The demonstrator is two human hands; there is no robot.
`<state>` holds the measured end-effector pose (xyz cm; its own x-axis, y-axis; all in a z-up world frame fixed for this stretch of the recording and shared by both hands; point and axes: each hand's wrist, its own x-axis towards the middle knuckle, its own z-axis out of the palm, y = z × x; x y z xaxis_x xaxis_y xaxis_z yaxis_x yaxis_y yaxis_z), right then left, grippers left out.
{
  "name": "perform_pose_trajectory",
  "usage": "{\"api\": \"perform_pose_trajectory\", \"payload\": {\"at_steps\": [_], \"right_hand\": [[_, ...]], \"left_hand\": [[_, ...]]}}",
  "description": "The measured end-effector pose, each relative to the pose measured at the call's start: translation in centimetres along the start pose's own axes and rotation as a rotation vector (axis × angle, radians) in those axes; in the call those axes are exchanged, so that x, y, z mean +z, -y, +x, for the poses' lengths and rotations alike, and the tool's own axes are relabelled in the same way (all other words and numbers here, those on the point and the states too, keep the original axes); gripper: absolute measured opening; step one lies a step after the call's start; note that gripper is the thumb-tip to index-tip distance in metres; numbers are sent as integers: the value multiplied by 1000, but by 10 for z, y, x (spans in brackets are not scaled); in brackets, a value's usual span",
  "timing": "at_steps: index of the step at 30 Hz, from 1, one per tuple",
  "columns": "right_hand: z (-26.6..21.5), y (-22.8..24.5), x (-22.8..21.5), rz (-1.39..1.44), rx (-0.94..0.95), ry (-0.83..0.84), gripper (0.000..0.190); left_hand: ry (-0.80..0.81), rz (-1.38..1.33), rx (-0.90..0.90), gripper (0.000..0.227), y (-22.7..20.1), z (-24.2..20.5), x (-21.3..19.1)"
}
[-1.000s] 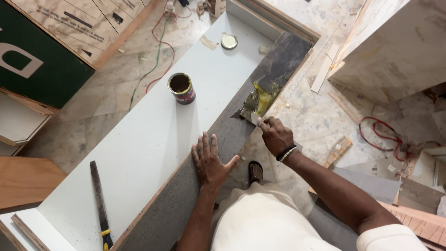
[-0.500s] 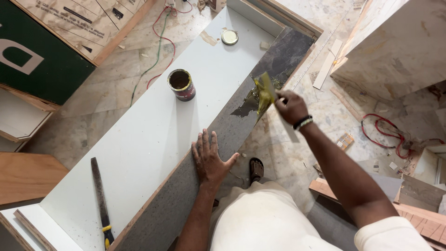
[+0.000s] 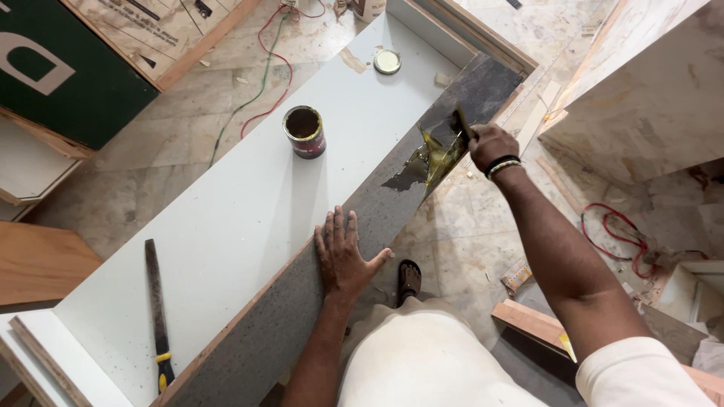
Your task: The person pours a yellow viscous substance from a can onto a long wooden plank and spreads it evenly using a putty knife. They then move to a second plank and repeat the process, ensuring full coverage along the length of the wood.
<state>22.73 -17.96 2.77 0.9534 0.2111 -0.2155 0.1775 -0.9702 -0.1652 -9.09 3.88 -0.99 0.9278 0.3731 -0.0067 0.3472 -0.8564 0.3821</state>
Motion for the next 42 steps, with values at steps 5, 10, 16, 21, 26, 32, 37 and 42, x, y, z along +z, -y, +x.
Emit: {"api": "perform_pose_trajectory", "payload": {"at_steps": [5,10,16,21,26,32,37,42], "right_hand": [[-7,21,15,-26,-96,-2,22],[-8,47,41,-60,-145,20,20],[-28,68,62,58,-231,-137,30],[-88,73,64,141,-397,-502,40],[-135,85,69,80,-433,-509,43],[-176,88,69,84,-430,-492,36],[-192,87,74,-51,-411,-334,29],[-216,94,80,-151,-404,-135,29]], "left_hand": [[-26,-9,21,112,1,-1,3],[1,-4,19,112,2,0,4],[-3,-9,20,111,1,-1,1],[13,-4,22,112,1,-1,-1],[4,-4,33,114,2,-1,1],[15,0,36,114,2,-1,-2],[0,-34,39,120,5,-2,3],[23,-191,73,130,17,-3,-1]]}}
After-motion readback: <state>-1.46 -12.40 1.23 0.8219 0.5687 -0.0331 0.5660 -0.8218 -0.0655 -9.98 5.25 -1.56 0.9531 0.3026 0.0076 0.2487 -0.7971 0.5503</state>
